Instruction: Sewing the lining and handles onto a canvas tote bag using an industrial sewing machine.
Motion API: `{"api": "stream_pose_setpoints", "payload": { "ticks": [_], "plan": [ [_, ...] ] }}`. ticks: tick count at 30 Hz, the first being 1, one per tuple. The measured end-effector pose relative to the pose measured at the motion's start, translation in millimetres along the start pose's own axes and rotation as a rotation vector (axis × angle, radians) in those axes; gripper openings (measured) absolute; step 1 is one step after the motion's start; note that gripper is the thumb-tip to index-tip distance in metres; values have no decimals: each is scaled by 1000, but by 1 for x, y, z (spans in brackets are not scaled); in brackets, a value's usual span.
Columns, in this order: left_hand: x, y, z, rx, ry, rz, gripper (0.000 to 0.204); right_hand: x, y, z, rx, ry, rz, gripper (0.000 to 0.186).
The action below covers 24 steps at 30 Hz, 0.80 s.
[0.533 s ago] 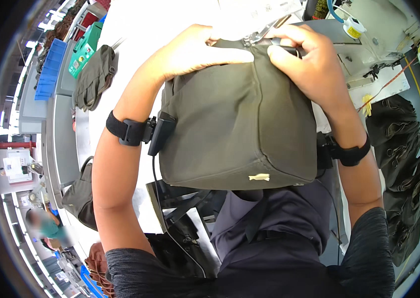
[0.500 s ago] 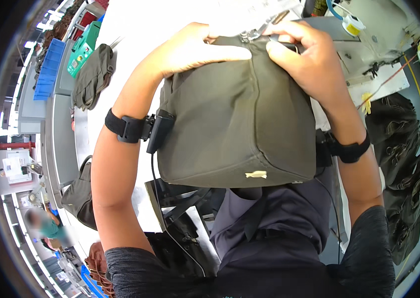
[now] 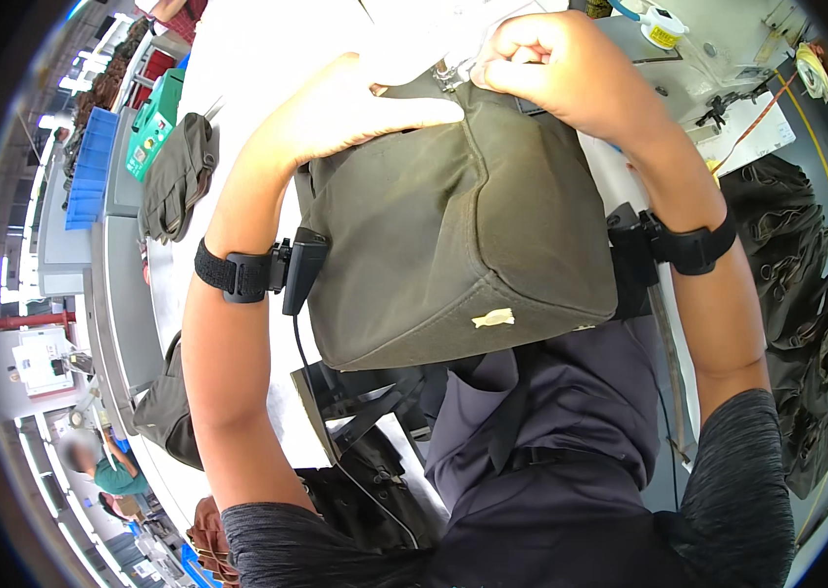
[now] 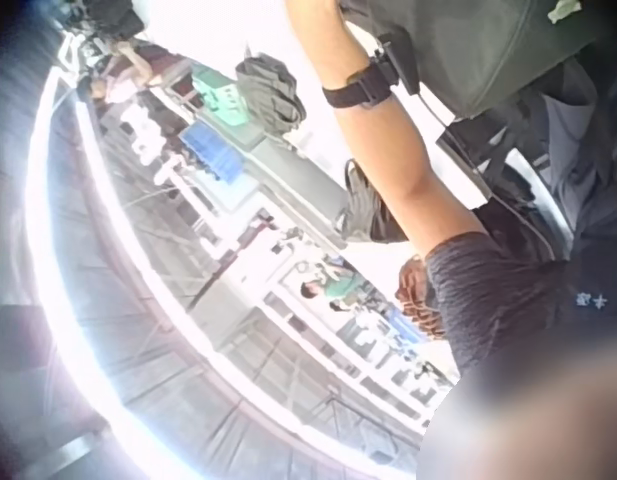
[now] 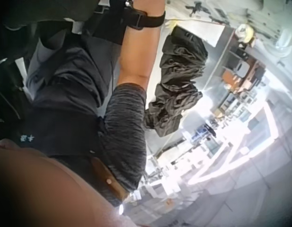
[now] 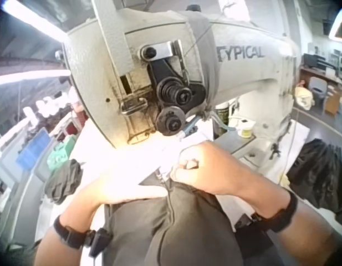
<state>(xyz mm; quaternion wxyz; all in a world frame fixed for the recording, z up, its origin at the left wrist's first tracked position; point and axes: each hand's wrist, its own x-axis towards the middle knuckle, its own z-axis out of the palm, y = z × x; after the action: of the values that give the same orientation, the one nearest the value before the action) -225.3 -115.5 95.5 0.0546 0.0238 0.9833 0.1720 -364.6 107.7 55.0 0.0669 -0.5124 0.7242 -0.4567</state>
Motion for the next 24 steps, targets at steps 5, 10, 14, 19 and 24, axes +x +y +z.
{"api": "stream_pose_setpoints", "payload": {
  "ticks": [5,10,14,19,24],
  "plan": [
    [4,1,4,-181,106,-24,44,2,2,-2,24,-9,20,19],
    [2,7,-1,-255,46,-125,44,1,1,0,35,21,20,24],
    [2,12,0,-195,80,-109,42,0,2,1,-4,33,38,26],
    [2,6,4,-139,180,93,47,2,1,0,-16,15,21,26],
    [-2,-13,12,34,217,303,53,-6,-4,-1,64,34,-69,19]
  ]
}}
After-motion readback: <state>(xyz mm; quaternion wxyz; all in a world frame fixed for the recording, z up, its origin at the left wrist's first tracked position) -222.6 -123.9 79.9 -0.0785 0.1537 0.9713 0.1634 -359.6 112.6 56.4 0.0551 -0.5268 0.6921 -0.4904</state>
